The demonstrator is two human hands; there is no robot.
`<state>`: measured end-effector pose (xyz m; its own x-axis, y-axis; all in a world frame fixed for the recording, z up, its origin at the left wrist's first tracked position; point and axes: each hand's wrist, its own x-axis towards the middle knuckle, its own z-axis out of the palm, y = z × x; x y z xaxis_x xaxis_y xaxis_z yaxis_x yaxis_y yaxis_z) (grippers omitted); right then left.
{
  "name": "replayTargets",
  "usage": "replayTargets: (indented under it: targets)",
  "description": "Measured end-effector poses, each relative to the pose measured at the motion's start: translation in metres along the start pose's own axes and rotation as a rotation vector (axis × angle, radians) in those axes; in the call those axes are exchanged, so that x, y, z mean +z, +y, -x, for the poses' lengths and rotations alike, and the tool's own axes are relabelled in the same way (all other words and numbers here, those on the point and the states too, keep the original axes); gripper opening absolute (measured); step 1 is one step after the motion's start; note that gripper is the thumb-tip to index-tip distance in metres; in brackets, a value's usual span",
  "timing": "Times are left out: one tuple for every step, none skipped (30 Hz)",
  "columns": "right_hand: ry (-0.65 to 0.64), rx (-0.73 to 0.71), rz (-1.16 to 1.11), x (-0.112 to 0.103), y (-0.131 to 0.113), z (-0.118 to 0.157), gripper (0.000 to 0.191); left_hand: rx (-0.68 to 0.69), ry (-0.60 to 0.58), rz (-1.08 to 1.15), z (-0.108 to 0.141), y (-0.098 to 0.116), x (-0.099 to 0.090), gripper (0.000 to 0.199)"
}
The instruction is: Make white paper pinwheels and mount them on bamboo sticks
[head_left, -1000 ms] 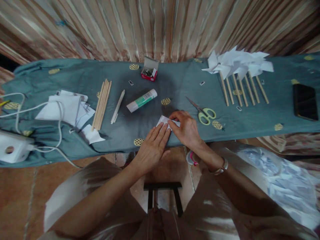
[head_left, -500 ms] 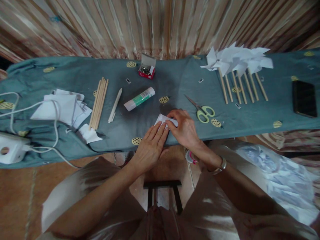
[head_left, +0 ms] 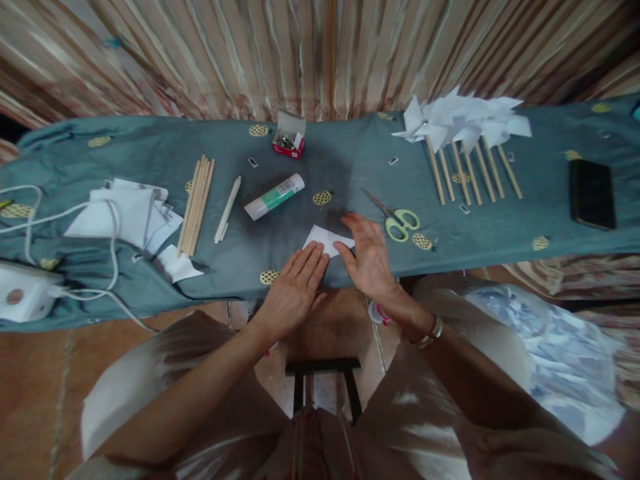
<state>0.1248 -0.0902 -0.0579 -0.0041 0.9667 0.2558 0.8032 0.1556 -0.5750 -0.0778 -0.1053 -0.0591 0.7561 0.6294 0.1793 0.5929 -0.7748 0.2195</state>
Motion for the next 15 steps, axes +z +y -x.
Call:
replayTargets:
  targets:
    - [0.004,0.005,0.002,-0.002,0.002,0.001,0.043,-0.002,-0.001,-0.009,0.003,-0.001,-0.001,0.065]
    - [0.008,0.011,0.005,-0.003,0.004,0.002,0.043,-0.004,0.003,-0.021,0.006,-0.001,-0.002,0.064]
    - [0.014,0.016,0.010,-0.005,0.006,0.002,0.042,-0.008,0.005,-0.031,0.010,-0.002,-0.004,0.064]
    - [0.021,0.022,0.015,-0.006,0.008,0.003,0.041,-0.012,0.005,-0.038,0.014,-0.003,-0.005,0.063]
    - [0.027,0.026,0.020,-0.008,0.010,0.003,0.040,-0.018,0.005,-0.040,0.018,-0.003,-0.007,0.063]
    - [0.035,0.027,0.024,-0.009,0.012,0.003,0.039,-0.022,0.005,-0.039,0.022,-0.004,-0.009,0.063]
    - [0.043,0.026,0.026,-0.010,0.014,0.004,0.039,-0.027,0.009,-0.038,0.026,-0.005,-0.010,0.064]
    - [0.052,0.023,0.027,-0.011,0.016,0.004,0.038,-0.031,0.014,-0.037,0.029,-0.005,-0.011,0.065]
    - [0.059,0.017,0.025,-0.011,0.018,0.004,0.038,-0.036,0.022,-0.038,0.033,-0.006,-0.011,0.066]
    - [0.066,0.008,0.021,-0.011,0.021,0.005,0.038,-0.041,0.033,-0.044,0.036,-0.007,-0.011,0.066]
    - [0.071,0.001,0.015,-0.012,0.022,0.005,0.037,-0.045,0.041,-0.052,0.039,-0.007,-0.012,0.065]
    - [0.075,-0.003,0.009,-0.012,0.024,0.006,0.037,-0.049,0.046,-0.062,0.042,-0.007,-0.012,0.064]
    - [0.077,-0.005,0.002,-0.011,0.026,0.006,0.036,-0.055,0.049,-0.071,0.044,-0.008,-0.012,0.063]
    - [0.078,-0.006,-0.003,-0.011,0.026,0.006,0.036,-0.061,0.050,-0.075,0.046,-0.008,-0.013,0.061]
    - [0.080,-0.008,-0.007,-0.012,0.027,0.006,0.036,-0.068,0.050,-0.075,0.048,-0.008,-0.013,0.061]
